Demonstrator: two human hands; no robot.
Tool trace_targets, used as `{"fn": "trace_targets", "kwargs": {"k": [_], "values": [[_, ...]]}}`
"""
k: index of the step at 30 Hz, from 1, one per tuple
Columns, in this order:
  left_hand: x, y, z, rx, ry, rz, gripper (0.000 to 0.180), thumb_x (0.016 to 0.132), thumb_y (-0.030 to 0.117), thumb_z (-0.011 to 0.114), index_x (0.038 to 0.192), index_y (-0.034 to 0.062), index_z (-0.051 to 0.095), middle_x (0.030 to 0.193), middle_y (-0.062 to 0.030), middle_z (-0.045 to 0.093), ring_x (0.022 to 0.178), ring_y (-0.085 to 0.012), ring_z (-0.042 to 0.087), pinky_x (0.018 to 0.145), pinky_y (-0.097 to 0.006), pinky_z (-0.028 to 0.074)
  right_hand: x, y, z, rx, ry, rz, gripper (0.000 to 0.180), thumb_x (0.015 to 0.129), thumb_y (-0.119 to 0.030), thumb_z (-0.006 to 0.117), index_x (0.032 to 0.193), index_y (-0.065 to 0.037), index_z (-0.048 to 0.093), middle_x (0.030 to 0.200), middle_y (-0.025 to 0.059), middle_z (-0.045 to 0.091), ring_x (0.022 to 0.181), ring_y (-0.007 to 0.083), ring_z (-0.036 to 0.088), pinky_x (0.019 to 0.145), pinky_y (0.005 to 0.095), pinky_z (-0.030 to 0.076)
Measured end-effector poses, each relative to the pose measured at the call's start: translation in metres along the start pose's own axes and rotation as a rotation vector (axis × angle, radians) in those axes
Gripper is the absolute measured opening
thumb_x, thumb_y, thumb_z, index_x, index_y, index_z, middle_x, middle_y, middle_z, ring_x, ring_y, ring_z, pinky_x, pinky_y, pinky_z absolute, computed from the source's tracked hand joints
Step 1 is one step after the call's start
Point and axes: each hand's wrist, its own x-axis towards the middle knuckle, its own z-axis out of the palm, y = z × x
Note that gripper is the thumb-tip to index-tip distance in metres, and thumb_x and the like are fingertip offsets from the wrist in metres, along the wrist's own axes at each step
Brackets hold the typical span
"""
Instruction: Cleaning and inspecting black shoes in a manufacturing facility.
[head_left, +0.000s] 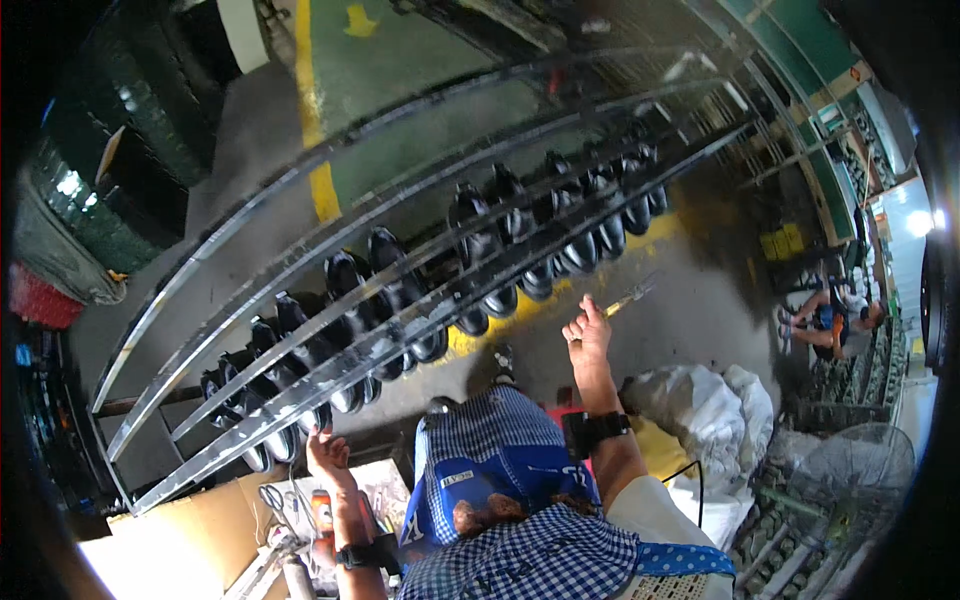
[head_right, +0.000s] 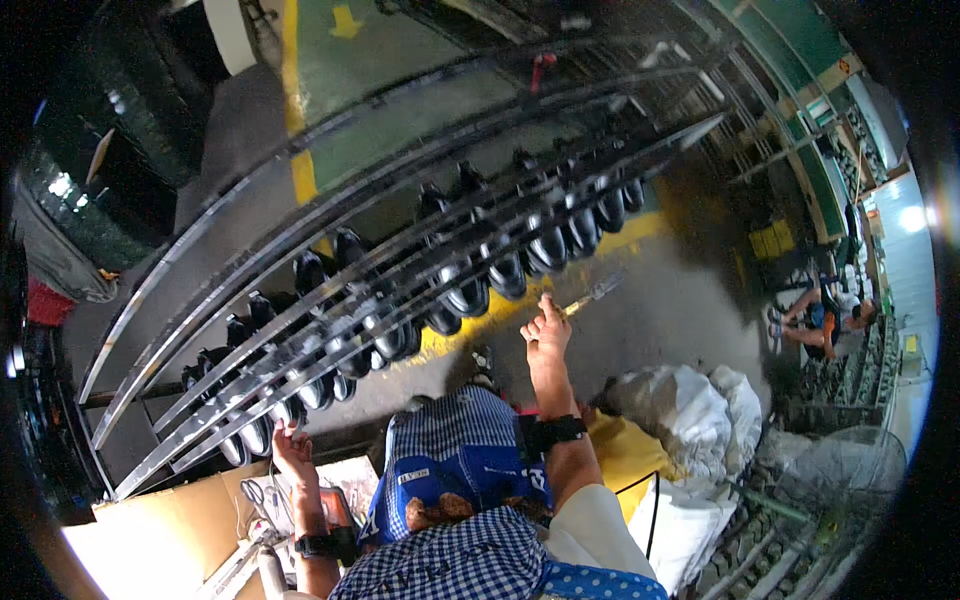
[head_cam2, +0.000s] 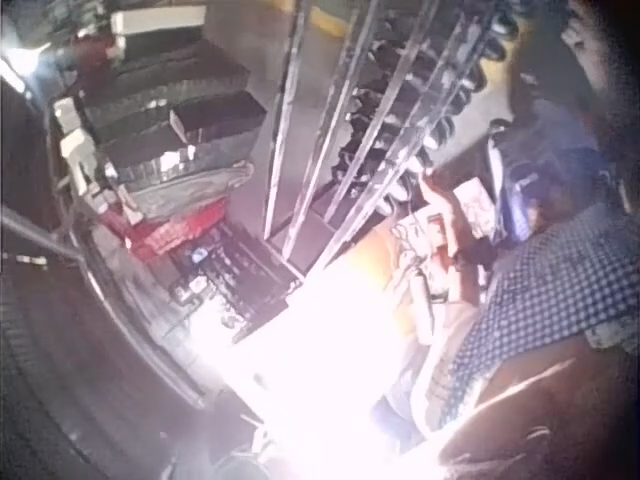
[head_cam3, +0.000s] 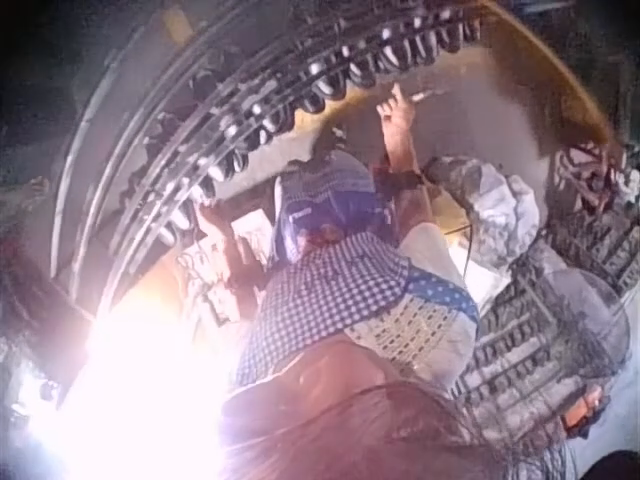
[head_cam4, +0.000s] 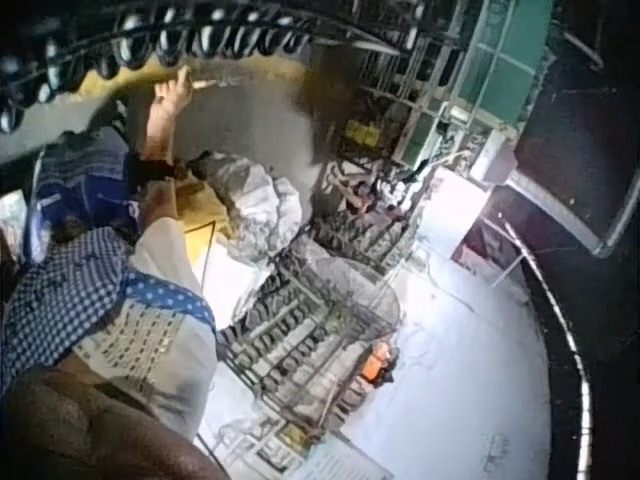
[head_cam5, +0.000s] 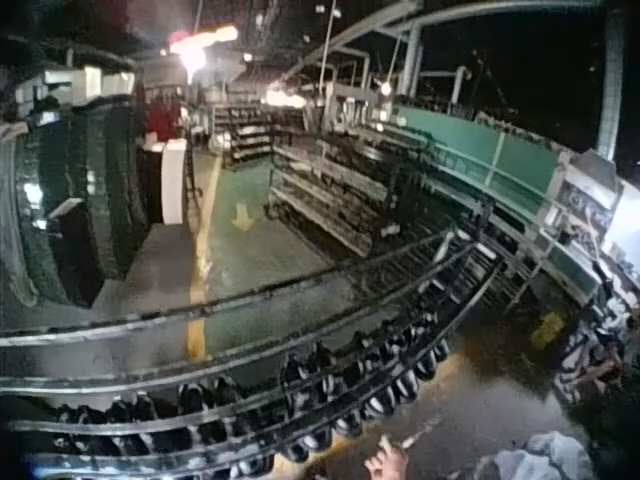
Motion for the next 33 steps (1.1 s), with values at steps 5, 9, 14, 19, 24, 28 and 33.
{"fn": "trace_targets", "kwargs": {"k": [5, 9, 14, 19, 24, 28, 33], "values": [[0.016, 0.005, 0.001, -0.369, -0.065, 0.027, 0.059, 0.082, 0.056, 0.041, 0.125, 0.0173, 0.034, 0.112, -0.0040, 0.050, 0.099, -0.0190, 0.050, 0.080, -0.037, 0.039, 0.052, 0.003, 0.056, -0.256, 0.143, -0.007, 0.041, 0.082, -0.046, 0.053, 0.113, -0.020, 0.050, 0.099, -0.0030, 0.057, 0.064, 0.0088, 0.048, 0.055, 0.0261, 0.040], [0.042, -0.013, 0.021, -0.359, 0.082, -0.030, 0.054, 0.077, 0.055, 0.052, 0.110, 0.0140, 0.041, 0.096, -0.0060, 0.048, 0.088, -0.0247, 0.053, 0.077, -0.045, 0.044, 0.077, 0.000, 0.059, -0.165, 0.251, 0.007, 0.038, 0.080, -0.049, 0.057, 0.078, -0.014, 0.043, 0.057, -0.0017, 0.039, 0.045, 0.0101, 0.041, 0.040, 0.0248, 0.033], [0.064, -0.016, 0.061, -0.201, 0.169, 0.008, 0.043, 0.085, 0.048, 0.044, 0.106, 0.0101, 0.046, 0.087, -0.0088, 0.054, 0.066, -0.0251, 0.057, 0.051, -0.039, 0.053, 0.082, -0.010, 0.064, -0.236, 0.065, 0.072, 0.036, 0.078, -0.039, 0.064, 0.079, -0.011, 0.042, 0.055, 0.0003, 0.035, 0.035, 0.0095, 0.031, 0.032, 0.0222, 0.022], [0.059, 0.003, 0.065, -0.222, -0.009, 0.038, 0.040, 0.088, 0.042, 0.043, 0.108, 0.0079, 0.049, 0.090, -0.0087, 0.059, 0.080, -0.0279, 0.059, 0.054, -0.042, 0.053, 0.087, -0.006, 0.058, -0.187, 0.109, 0.041, 0.035, 0.077, -0.037, 0.064, 0.077, -0.011, 0.041, 0.056, -0.0001, 0.035, 0.033, 0.0089, 0.027, 0.030, 0.0223, 0.021], [0.102, 0.011, 0.087, -0.237, -0.058, 0.039, 0.040, 0.088, 0.042, 0.043, 0.109, 0.0079, 0.048, 0.092, -0.0094, 0.058, 0.081, -0.0282, 0.059, 0.055, -0.042, 0.053, 0.083, 0.018, 0.020, -0.051, 0.314, -0.017, 0.023, 0.082, -0.029, 0.057, 0.078, -0.013, 0.040, 0.061, 0.0023, 0.039, 0.035, 0.0129, 0.030, 0.031, 0.0250, 0.023], [0.120, 0.026, 0.090, -0.263, -0.075, 0.045, 0.040, 0.088, 0.042, 0.042, 0.111, 0.0080, 0.046, 0.093, -0.0101, 0.057, 0.081, -0.0284, 0.059, 0.056, -0.042, 0.053, 0.052, 0.022, -0.016, 0.153, 0.148, 0.089, 0.016, 0.079, -0.020, 0.059, 0.087, -0.012, 0.048, 0.066, 0.0095, 0.051, 0.038, 0.0187, 0.038, 0.031, 0.0280, 0.026], [0.131, 0.034, 0.120, -0.260, -0.187, -0.041, 0.041, 0.089, 0.041, 0.042, 0.112, 0.0081, 0.044, 0.095, -0.0110, 0.056, 0.081, -0.0288, 0.059, 0.057, -0.042, 0.053, 0.104, 0.039, -0.173, 0.013, 0.580, 0.253, 0.035, 0.086, -0.029, 0.054, 0.067, 0.000, 0.050, 0.060, 0.0143, 0.057, 0.043, 0.0231, 0.052, 0.036, 0.0311, 0.042]]}}
